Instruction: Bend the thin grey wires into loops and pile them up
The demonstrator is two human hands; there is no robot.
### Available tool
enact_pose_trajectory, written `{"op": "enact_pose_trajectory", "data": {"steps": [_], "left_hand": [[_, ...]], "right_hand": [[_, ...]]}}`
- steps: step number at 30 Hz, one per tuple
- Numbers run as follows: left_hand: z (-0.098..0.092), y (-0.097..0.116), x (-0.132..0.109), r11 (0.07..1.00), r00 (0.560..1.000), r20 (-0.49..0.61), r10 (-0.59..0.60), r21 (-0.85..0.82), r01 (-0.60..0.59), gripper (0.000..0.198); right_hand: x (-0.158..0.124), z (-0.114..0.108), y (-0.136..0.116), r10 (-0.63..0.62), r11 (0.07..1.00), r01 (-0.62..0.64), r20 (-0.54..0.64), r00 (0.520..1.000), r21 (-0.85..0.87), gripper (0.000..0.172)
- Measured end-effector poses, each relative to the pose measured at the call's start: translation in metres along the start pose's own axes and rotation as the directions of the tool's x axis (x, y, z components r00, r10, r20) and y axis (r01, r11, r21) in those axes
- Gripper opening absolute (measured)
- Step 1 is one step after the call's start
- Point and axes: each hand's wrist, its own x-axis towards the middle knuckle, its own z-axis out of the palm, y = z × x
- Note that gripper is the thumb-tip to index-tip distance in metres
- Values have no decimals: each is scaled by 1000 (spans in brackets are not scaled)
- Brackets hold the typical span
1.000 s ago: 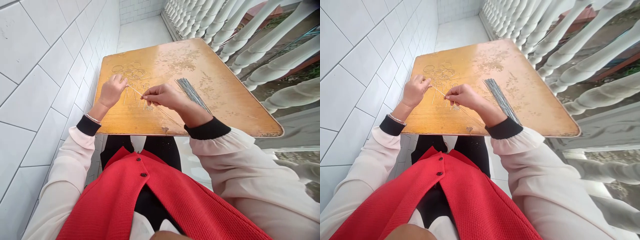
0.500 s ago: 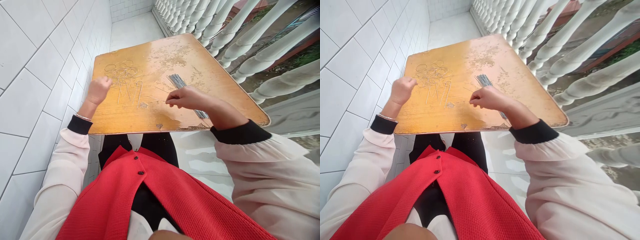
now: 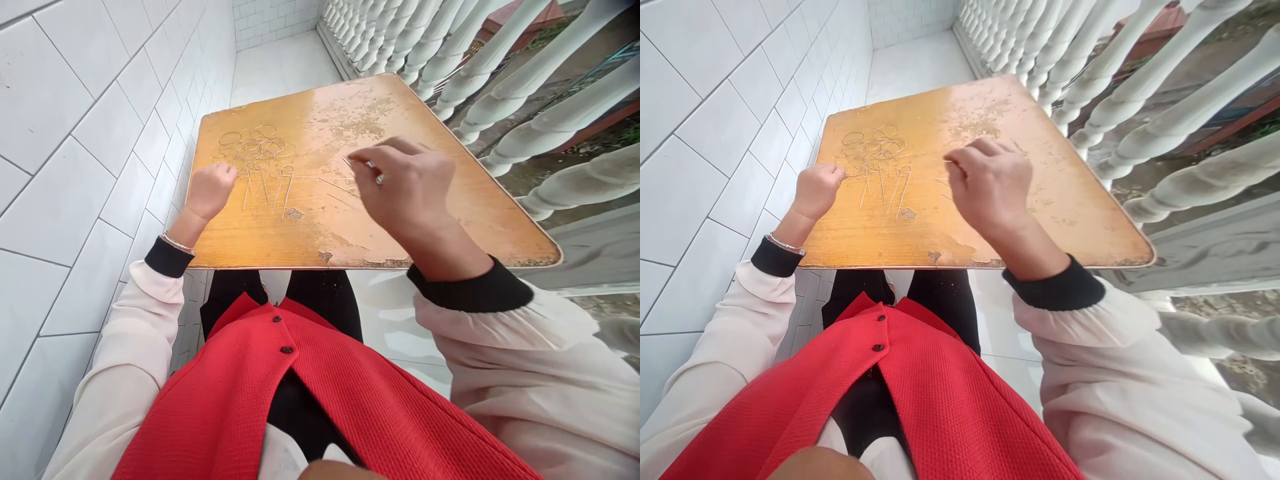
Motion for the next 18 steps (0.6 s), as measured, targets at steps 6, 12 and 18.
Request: {"op": "enact_pose_trajectory", "data": {"steps": [6, 12, 18], "left_hand": [[-4, 21, -5, 985, 986, 42, 163, 47, -165, 24], [-3, 21, -10, 979, 980, 12, 198, 45, -198, 39], [-4, 29, -8, 932, 957, 50, 287, 215, -291, 54]], "right_hand": [[17, 35, -31, -215, 859, 52, 267, 939, 509, 18], [21, 47, -37, -117, 708, -308, 535, 837, 636, 25], [15, 35, -50, -69, 547, -453, 578, 813, 704, 17]]}}
